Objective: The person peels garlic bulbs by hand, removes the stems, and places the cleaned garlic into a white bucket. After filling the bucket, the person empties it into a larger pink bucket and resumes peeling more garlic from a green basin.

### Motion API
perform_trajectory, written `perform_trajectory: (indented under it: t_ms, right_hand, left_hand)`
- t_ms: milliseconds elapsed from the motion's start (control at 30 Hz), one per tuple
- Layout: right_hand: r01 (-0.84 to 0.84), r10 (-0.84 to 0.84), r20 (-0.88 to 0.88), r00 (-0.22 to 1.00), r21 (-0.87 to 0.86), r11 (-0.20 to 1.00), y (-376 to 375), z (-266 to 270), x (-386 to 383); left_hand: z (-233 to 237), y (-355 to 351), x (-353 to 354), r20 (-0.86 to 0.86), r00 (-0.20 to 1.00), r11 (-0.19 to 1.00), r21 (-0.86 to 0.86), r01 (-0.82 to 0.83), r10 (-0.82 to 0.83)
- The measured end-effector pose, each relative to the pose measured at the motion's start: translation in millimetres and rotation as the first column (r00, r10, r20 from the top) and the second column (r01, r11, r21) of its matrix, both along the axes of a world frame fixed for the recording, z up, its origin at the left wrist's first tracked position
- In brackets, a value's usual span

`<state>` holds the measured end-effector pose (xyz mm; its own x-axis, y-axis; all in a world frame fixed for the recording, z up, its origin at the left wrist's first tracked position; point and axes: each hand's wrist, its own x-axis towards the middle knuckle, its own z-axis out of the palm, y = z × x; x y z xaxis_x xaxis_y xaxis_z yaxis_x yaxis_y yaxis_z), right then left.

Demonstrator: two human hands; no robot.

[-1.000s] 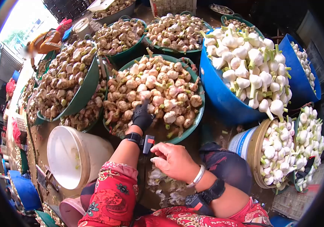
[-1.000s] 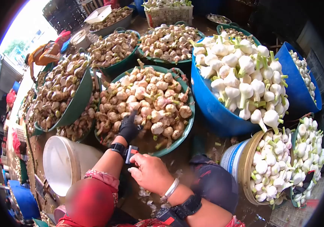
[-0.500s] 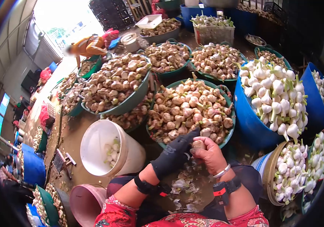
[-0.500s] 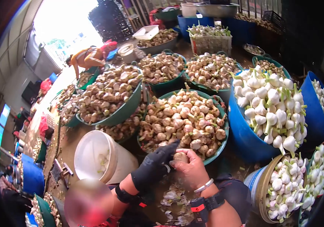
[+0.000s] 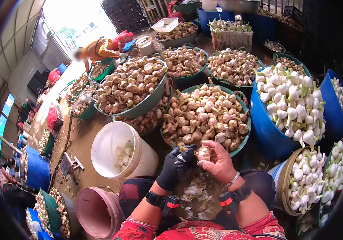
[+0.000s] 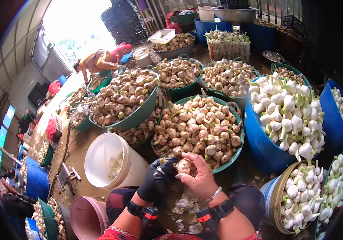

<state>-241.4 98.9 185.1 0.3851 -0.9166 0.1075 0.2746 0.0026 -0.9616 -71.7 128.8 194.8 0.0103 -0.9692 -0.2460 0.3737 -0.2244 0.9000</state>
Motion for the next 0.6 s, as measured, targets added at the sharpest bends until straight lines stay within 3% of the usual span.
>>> perform_trajectory:
  t_ms: [33, 100, 167, 233, 300, 333, 433, 467, 567, 600]
  right_hand:
    - [0.022, -0.033, -0.092, 0.995, -0.120, 0.993, 0.3, 1.3, -2.0]
    - [0.013, -0.014, -0.015, 1.000, -0.046, 0.999, 1.3, -0.8, -2.9]
    - [-0.077, 0.016, 0.241, 0.970, 0.247, 0.966, 1.7, 3.6, -4.8]
    - [-0.109, 0.038, 0.283, 0.958, 0.238, 0.965, -3.7, -12.5, -1.2]
    - [-0.193, 0.042, 0.392, 0.919, 0.355, 0.915, -2.8, -16.7, -2.2]
    - [-0.162, -0.003, 0.338, 0.941, 0.457, 0.875, -2.5, -9.3, -3.2]
    - [-0.201, 0.005, 0.394, 0.919, 0.458, 0.866, -2.7, -17.4, 0.5]
    - [-0.210, -0.007, 0.414, 0.910, 0.475, 0.854, -2.4, -14.0, 0.4]
    - [-0.159, -0.016, 0.371, 0.928, 0.434, 0.887, -2.7, -13.4, 4.5]
    - [-0.153, -0.015, 0.370, 0.929, 0.420, 0.894, -1.5, -12.8, 6.0]
  left_hand:
    - [-1.0, -0.9, 0.1, -0.021, 1.000, 1.000, 0.002, -0.010, 0.010]
    - [-0.5, -1.0, -1.1, -0.044, 0.999, 1.000, 0.013, -0.017, 0.018]
    - [4.4, -2.0, -3.3, 0.051, 0.999, 0.999, -0.049, -0.004, 0.007]
    - [5.6, -3.7, 0.5, 0.047, 0.999, 1.000, -0.020, 0.017, -0.017]
    - [2.4, -2.3, 4.6, 0.056, 0.997, 0.999, 0.001, 0.047, -0.047]
    - [6.5, -1.4, 4.5, 0.027, 0.998, 0.999, 0.021, 0.049, -0.050]
    - [13.3, 2.6, 5.2, 0.056, 0.998, 0.999, 0.042, 0.011, -0.013]
    - [10.7, 3.8, 9.3, 0.198, 0.979, 0.997, -0.050, 0.052, -0.041]
    - [24.9, 6.5, 1.4, 0.098, 0.994, 0.998, 0.022, -0.059, 0.057]
    - [15.5, 7.2, 6.8, 0.499, 0.863, 0.939, -0.326, 0.110, 0.072]
